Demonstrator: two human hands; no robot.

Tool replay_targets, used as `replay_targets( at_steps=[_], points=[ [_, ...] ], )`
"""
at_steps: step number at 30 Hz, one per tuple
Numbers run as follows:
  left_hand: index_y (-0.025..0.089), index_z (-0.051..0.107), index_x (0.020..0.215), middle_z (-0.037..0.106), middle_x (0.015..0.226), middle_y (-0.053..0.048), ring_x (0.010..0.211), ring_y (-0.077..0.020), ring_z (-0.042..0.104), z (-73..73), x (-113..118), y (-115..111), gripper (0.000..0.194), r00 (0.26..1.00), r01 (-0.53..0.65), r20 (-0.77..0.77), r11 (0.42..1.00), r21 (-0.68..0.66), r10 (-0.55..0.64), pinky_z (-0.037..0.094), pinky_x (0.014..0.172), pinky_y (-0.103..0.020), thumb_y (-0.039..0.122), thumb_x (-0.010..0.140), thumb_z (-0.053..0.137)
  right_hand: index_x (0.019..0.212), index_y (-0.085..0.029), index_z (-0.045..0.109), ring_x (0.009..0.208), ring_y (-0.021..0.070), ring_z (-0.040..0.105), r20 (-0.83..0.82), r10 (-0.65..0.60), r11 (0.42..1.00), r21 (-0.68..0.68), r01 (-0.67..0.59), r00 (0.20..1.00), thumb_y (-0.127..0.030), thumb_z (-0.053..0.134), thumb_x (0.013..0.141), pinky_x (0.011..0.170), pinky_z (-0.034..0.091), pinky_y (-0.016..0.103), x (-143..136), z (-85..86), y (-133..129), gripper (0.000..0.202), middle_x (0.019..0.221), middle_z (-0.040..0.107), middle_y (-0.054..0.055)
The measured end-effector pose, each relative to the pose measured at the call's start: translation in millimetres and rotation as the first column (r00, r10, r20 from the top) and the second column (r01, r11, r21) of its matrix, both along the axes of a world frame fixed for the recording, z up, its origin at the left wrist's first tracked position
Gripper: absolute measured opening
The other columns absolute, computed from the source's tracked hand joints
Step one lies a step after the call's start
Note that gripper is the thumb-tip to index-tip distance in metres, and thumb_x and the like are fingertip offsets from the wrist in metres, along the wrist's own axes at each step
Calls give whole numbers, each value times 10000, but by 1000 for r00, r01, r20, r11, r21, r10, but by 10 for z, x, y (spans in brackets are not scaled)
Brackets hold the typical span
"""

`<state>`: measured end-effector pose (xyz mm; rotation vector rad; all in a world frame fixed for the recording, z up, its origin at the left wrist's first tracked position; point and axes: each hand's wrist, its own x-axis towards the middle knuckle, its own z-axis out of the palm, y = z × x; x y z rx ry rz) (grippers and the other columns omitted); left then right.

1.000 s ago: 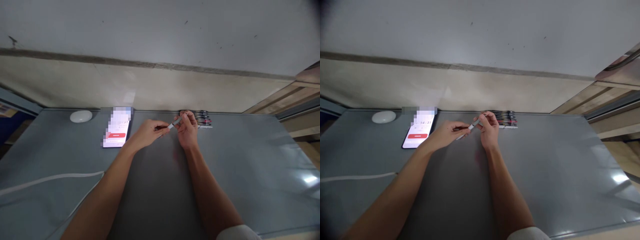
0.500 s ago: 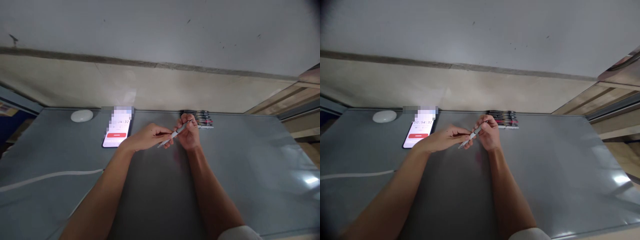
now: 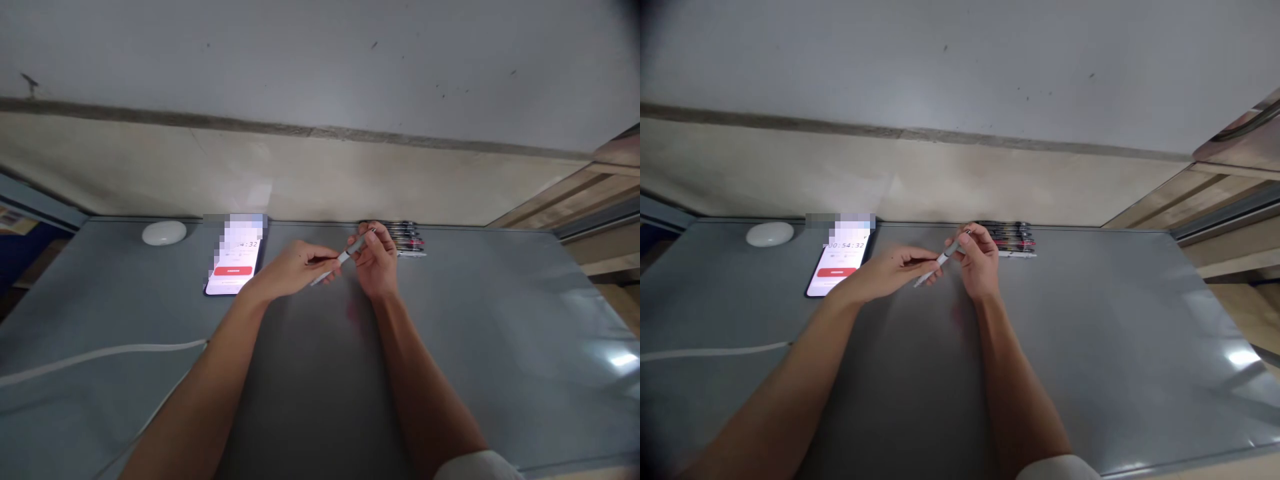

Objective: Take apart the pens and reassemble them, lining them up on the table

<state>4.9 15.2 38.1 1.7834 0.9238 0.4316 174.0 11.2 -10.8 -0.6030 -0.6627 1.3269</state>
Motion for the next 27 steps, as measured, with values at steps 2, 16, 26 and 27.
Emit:
replay_targets(
  at_steps=[2,16,26,27],
  points=[
    [165,665,823,641,738,-22,699,-137,580,4,-21,-10,327,998,58,15,998,-38,-58,416,668,-252,382,935,447,801,-265,626,684,79,609,-14,43,998,37,-42,999,-274,742,705,587,531,202,11,-7,-11,152,793,570,-53],
    [195,713,908,632,705,10,640,-121,544,-49,73,-24,218,989,-147,6,989,14,147,383,583,-230,367,840,598,748,-262,580,646,74,556,-7,-61,998,11,61,998,-290,781,651,580,522,212,1,-25,20,224,768,527,-59],
    [169,668,794,634,717,-7,698,-132,578,-31,19,-3,309,999,-44,14,998,37,44,419,661,-242,377,916,476,814,-272,598,729,88,615,-4,12,1000,12,-12,1000,-283,732,702,649,543,239,2,-2,-4,175,840,577,-55],
    [169,667,813,648,741,-16,714,-139,594,-26,7,-6,322,1000,0,22,1000,12,0,430,677,-249,387,924,458,807,-273,596,707,83,602,-17,25,999,28,-25,1000,-273,736,699,632,542,234,3,0,-13,177,824,563,-58]
  ],
)
